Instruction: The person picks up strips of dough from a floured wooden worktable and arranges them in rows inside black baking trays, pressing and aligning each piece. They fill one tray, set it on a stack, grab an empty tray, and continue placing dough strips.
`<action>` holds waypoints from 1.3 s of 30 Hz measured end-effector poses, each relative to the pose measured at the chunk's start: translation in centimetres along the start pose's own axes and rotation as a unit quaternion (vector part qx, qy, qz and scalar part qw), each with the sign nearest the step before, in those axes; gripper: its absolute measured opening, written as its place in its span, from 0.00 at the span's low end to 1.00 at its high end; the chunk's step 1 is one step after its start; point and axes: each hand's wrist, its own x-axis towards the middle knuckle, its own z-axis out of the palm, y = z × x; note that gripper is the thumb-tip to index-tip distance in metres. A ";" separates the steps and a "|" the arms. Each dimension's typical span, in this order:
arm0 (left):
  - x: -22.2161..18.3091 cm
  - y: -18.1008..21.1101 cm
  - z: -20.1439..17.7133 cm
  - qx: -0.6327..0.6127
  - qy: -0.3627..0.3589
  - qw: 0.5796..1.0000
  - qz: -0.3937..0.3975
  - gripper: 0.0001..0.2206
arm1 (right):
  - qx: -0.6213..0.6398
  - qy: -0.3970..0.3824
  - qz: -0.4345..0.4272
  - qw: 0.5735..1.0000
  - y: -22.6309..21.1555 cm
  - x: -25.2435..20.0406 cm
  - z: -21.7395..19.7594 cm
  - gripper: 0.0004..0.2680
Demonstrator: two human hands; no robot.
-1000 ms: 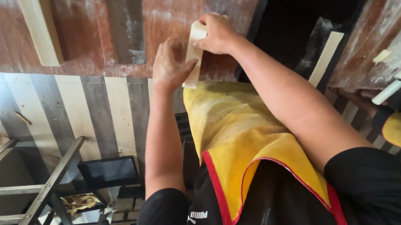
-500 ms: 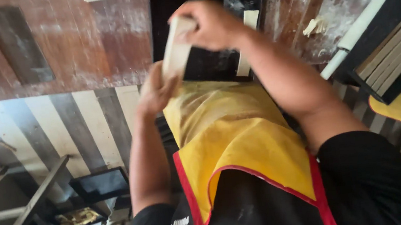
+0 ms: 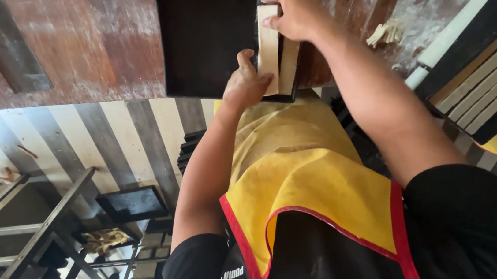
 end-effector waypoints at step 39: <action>19.2 13.3 -2.6 0.183 0.115 0.965 0.152 0.28 | -0.129 0.352 -0.077 0.924 -0.6 -3.3 4.1 0.11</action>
